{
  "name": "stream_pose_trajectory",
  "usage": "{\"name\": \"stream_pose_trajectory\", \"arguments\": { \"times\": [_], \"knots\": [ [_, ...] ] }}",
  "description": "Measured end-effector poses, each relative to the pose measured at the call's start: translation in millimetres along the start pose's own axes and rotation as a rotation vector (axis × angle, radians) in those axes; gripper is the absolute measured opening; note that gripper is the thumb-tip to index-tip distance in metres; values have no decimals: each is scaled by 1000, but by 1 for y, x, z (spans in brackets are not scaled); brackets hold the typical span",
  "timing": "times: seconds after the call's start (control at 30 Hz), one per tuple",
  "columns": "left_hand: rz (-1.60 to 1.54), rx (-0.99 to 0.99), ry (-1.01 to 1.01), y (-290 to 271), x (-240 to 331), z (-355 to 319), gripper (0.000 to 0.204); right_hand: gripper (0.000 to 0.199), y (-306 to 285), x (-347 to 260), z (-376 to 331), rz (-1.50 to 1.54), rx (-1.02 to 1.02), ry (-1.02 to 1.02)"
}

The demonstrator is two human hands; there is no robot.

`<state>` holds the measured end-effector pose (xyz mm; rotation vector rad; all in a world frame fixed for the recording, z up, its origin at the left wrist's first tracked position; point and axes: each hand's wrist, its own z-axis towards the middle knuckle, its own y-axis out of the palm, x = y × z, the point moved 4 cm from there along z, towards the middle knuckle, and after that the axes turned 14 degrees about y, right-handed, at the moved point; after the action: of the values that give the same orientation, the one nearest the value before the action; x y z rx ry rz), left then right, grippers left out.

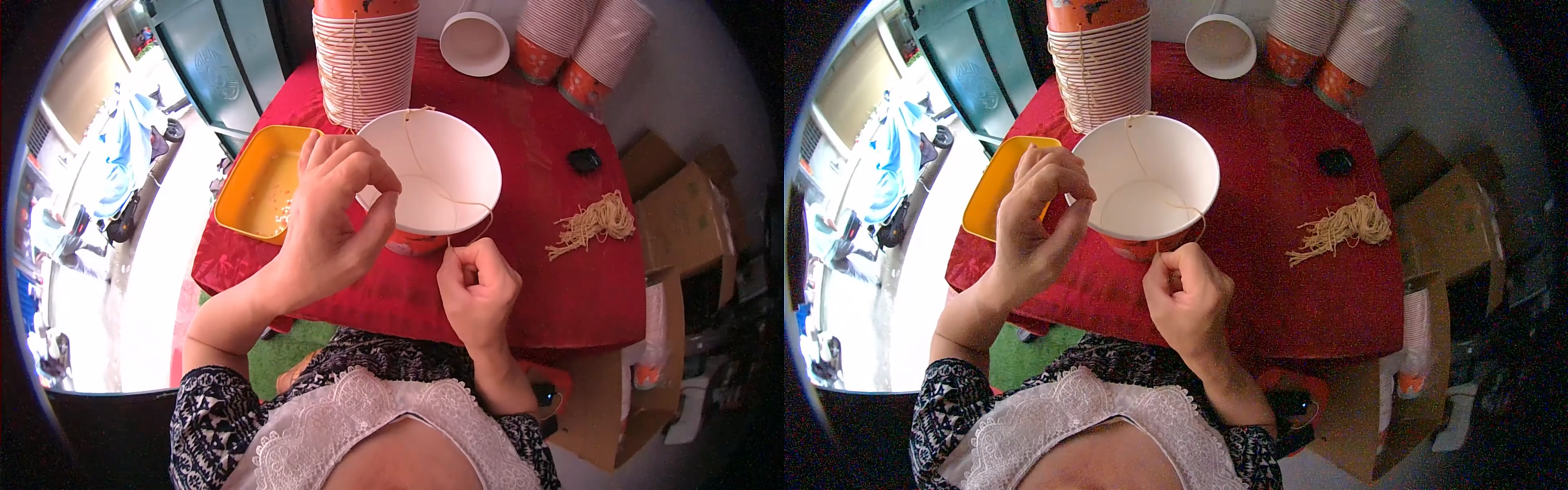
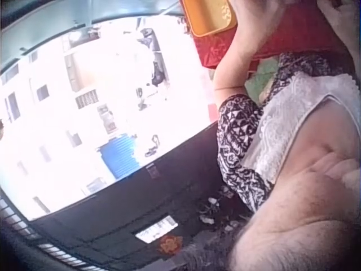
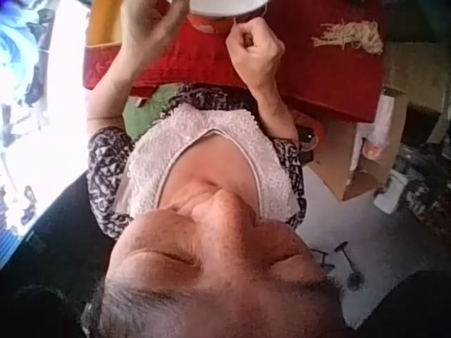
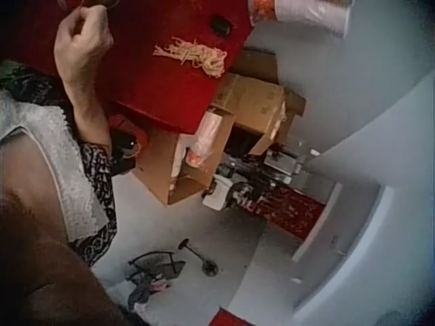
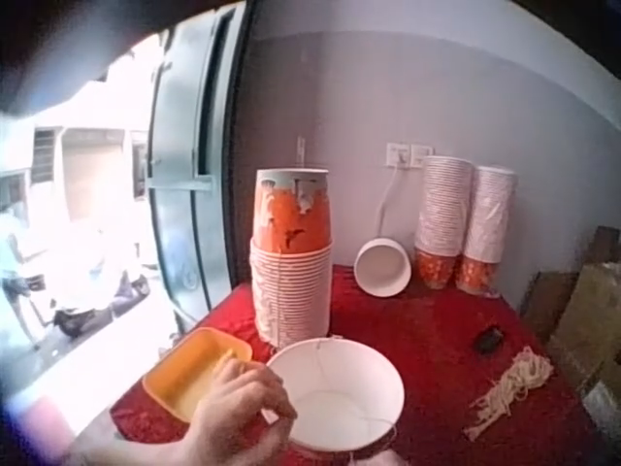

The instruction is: Manually attaching string handles to large paper buckets in a workshop.

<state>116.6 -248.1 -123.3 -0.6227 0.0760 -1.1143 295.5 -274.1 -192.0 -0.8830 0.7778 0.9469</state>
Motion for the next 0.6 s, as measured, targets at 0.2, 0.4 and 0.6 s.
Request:
{"name": "stream_pose_trajectory", "arguments": {
  "times": [0.2, 0.4, 0.6],
  "knots": [
    [4, -112, -31, 1, -4, 4, 14, 19, 5, 4, 2, -6, -5, 26],
    [-229, -351, -50, 13, -14, 19, 9, 17, 6, 4, 6, -2, -10, 20],
    [-349, -664, -25, 33, -29, 34, 18, 16, 7, 3, 8, 8, -18, 32]
  ]
}}
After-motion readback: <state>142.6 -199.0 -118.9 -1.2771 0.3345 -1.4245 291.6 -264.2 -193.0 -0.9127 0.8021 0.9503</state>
